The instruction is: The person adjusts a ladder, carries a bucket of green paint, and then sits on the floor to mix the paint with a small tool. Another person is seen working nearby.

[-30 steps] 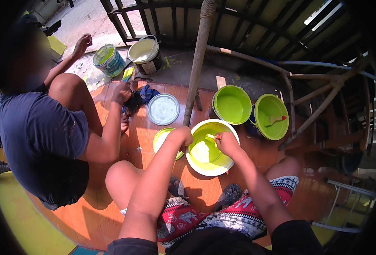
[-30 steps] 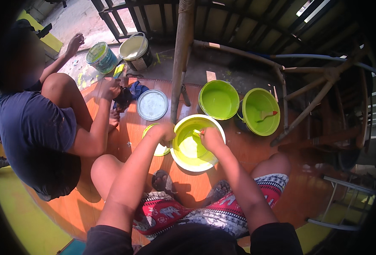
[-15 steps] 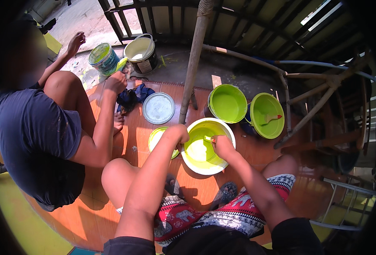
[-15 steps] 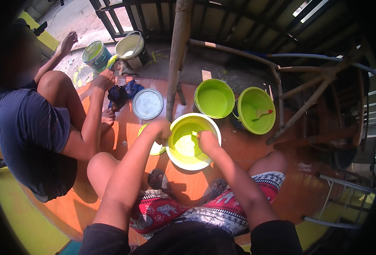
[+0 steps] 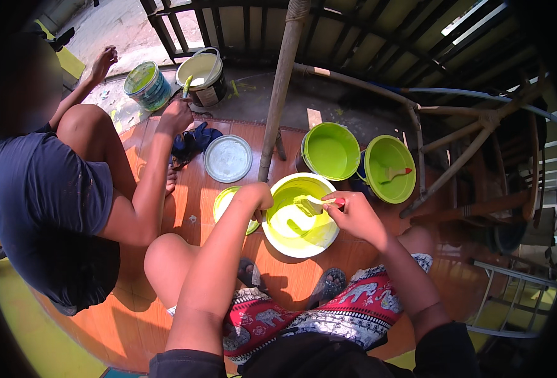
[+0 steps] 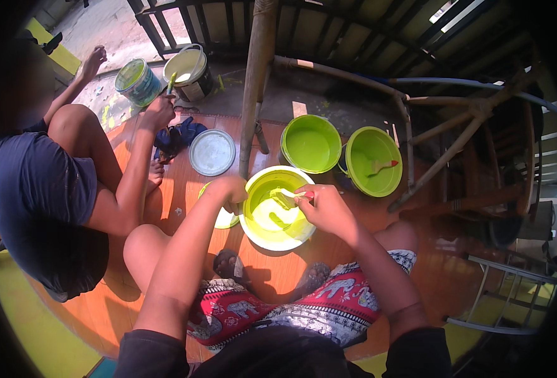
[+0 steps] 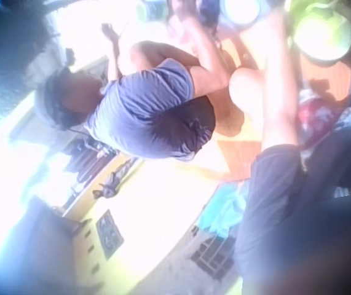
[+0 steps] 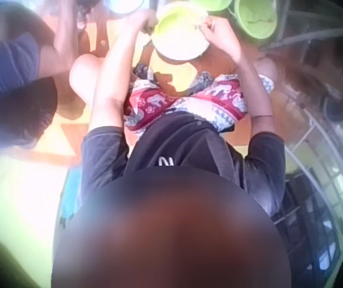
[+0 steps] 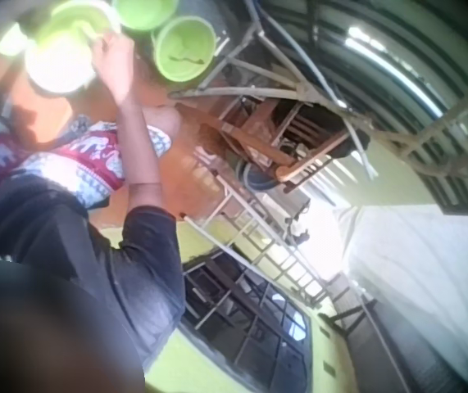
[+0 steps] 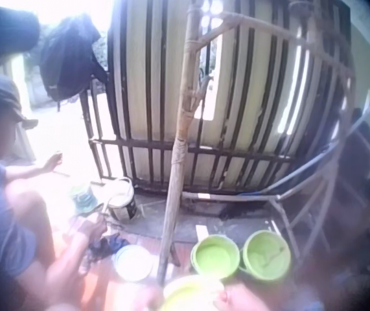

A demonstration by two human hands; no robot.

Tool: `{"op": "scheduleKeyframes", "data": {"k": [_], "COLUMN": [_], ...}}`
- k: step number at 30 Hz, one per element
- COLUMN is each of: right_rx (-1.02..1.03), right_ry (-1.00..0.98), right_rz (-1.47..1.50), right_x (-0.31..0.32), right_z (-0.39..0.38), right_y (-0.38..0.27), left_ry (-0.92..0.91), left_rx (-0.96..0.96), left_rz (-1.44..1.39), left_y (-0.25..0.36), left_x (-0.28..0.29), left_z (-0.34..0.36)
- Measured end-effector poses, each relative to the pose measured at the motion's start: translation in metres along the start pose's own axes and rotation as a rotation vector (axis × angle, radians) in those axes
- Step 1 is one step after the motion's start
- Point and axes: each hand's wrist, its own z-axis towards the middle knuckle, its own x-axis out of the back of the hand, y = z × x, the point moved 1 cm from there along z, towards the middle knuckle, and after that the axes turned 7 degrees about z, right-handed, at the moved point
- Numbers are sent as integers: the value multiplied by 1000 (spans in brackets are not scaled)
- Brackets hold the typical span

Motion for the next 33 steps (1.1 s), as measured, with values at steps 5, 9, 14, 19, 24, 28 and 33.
{"op": "scheduleKeyframes", "data": {"k": [5, 9, 14, 19, 24, 28, 33], "right_rx": [275, 112, 43, -40, -163, -7, -128], "right_ry": [-69, -503, -648, -479, -211, -11, 87], "right_rz": [-415, -755, -796, -507, 35, 237, 325], "right_x": [-49, -64, -58, -30, 6, 26, 37], "right_z": [12, 9, 22, 18, 2, -11, -8], "right_y": [71, 88, 70, 49, 30, 15, 10], "left_ry": [68, 60, 90, 79, 37, -10, 8], "left_rx": [-13, 14, 30, 48, 12, -11, 7], "left_rz": [-10, 55, 126, 18, -3, -40, -26], "left_y": [5, 11, 15, 11, 6, 3, 2], "left_x": [2, 0, 0, -5, -6, -3, -4], "left_z": [-11, -19, -21, -12, -9, -7, -4]}}
